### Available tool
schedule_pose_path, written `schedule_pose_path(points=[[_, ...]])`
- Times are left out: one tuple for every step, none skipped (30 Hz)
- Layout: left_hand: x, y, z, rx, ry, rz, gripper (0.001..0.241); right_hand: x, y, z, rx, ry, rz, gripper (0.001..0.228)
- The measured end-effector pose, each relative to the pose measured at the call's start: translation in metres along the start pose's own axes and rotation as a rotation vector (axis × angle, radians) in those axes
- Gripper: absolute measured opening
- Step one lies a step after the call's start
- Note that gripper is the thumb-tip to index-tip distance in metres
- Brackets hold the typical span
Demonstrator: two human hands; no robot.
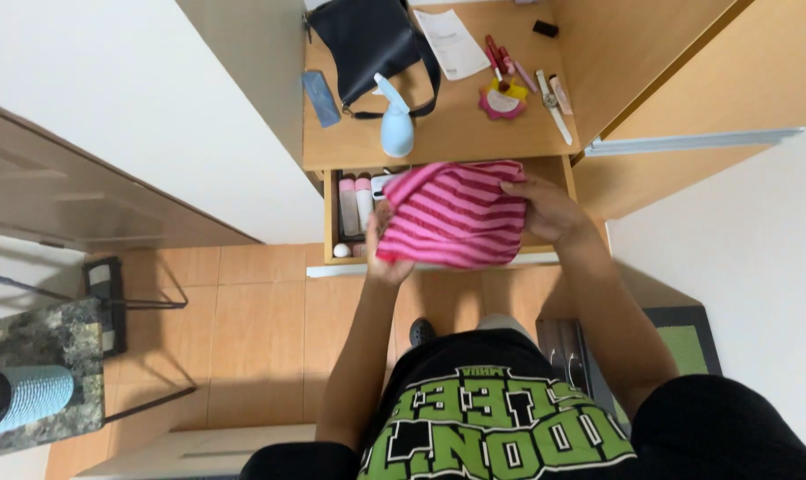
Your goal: The recorder is organizing and cleaning various cosmetic items from a pink pouch and placing them into a dresser drawer.
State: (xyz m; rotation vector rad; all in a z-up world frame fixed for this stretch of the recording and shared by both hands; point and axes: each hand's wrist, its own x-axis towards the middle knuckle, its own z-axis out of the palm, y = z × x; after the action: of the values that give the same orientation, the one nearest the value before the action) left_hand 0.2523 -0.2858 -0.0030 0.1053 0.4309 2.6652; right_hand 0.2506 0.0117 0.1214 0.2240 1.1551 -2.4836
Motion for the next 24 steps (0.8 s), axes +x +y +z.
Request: schedule_pose_path(points=[[0.003, -0.002, -0.009, -0.028, 0.038, 0.016, 0.041, 0.0, -0.001, -0.004, -0.065, -0.054, 0.032, 0.035], [-0.003, -0.006, -0.02, -0.029, 0.046, 0.017, 0.041, -0.006, -0.001, -0.001, -0.062, -0.054, 0.039, 0.035], [0.001, -0.009, -0.03, 0.076, 0.143, -0.107, 0.048, -0.007, -0.009, 0.001, -0.11, -0.01, 0.038, 0.034], [0.006, -0.013, -0.039, 0.181, 0.24, -0.23, 0.056, -0.008, -0.017, 0.004, -0.158, 0.035, 0.035, 0.033], [0.004, -0.01, -0.015, 0.179, 0.241, -0.23, 0.056, -0.01, -0.016, -0.004, -0.159, 0.035, 0.036, 0.033], [0.002, -0.008, 0.009, 0.067, 0.073, -0.205, 0.061, -0.013, -0.016, -0.012, -0.121, 0.011, 0.034, 0.032], [-0.003, -0.006, 0.031, -0.045, -0.09, -0.178, 0.068, -0.017, -0.012, -0.02, -0.079, -0.013, 0.034, 0.031], [-0.006, -0.008, 0.041, -0.046, -0.085, -0.18, 0.068, -0.022, -0.012, -0.023, -0.076, -0.012, 0.038, 0.031], [-0.004, -0.008, 0.052, -0.051, -0.09, -0.154, 0.066, -0.023, -0.017, -0.025, -0.041, -0.006, 0.011, 0.03], [-0.002, -0.009, 0.064, -0.057, -0.094, -0.129, 0.064, -0.025, -0.022, -0.027, -0.006, -0.001, -0.016, 0.029], [0.0, -0.016, 0.052, -0.056, -0.091, -0.129, 0.064, -0.026, -0.021, -0.034, -0.004, -0.002, -0.014, 0.029], [0.002, -0.023, 0.04, -0.021, -0.016, -0.162, 0.06, -0.028, -0.019, -0.042, 0.012, 0.002, -0.023, 0.028], [0.006, -0.032, 0.028, 0.012, 0.057, -0.195, 0.057, -0.029, -0.021, -0.05, 0.025, 0.007, -0.033, 0.028], [0.007, -0.032, 0.042, 0.012, 0.057, -0.195, 0.057, -0.032, -0.024, -0.054, 0.025, 0.007, -0.033, 0.028], [0.008, -0.031, 0.055, 0.156, 0.11, -0.248, 0.051, -0.034, -0.028, -0.057, -0.006, -0.011, -0.053, 0.028], [0.009, -0.03, 0.069, 0.301, 0.164, -0.3, 0.046, -0.036, -0.031, -0.061, -0.037, -0.029, -0.073, 0.029], [0.014, -0.031, 0.067, 0.3, 0.167, -0.298, 0.046, -0.041, -0.038, -0.058, -0.037, -0.03, -0.069, 0.029], [0.019, -0.032, 0.065, 0.352, 0.284, -0.189, 0.033, -0.047, -0.045, -0.055, -0.138, 0.05, -0.041, 0.032], [0.026, -0.035, 0.064, 0.401, 0.396, -0.079, 0.02, -0.053, -0.055, -0.053, -0.244, 0.13, -0.017, 0.035], [0.029, -0.032, 0.08, 0.396, 0.395, -0.076, 0.02, -0.056, -0.061, -0.063, -0.249, 0.13, -0.015, 0.035], [0.028, -0.028, 0.093, 0.496, 0.372, 0.027, 0.013, -0.059, -0.062, -0.072, -0.353, 0.089, -0.055, 0.032], [0.026, -0.025, 0.107, 0.596, 0.35, 0.129, 0.012, -0.062, -0.063, -0.081, -0.456, 0.047, -0.095, 0.03], [0.029, -0.028, 0.114, 0.592, 0.35, 0.131, 0.012, -0.067, -0.068, -0.089, -0.461, 0.048, -0.094, 0.03], [0.032, -0.031, 0.121, 0.574, 0.311, 0.227, 0.01, -0.072, -0.073, -0.097, -0.458, 0.099, -0.136, 0.025]])
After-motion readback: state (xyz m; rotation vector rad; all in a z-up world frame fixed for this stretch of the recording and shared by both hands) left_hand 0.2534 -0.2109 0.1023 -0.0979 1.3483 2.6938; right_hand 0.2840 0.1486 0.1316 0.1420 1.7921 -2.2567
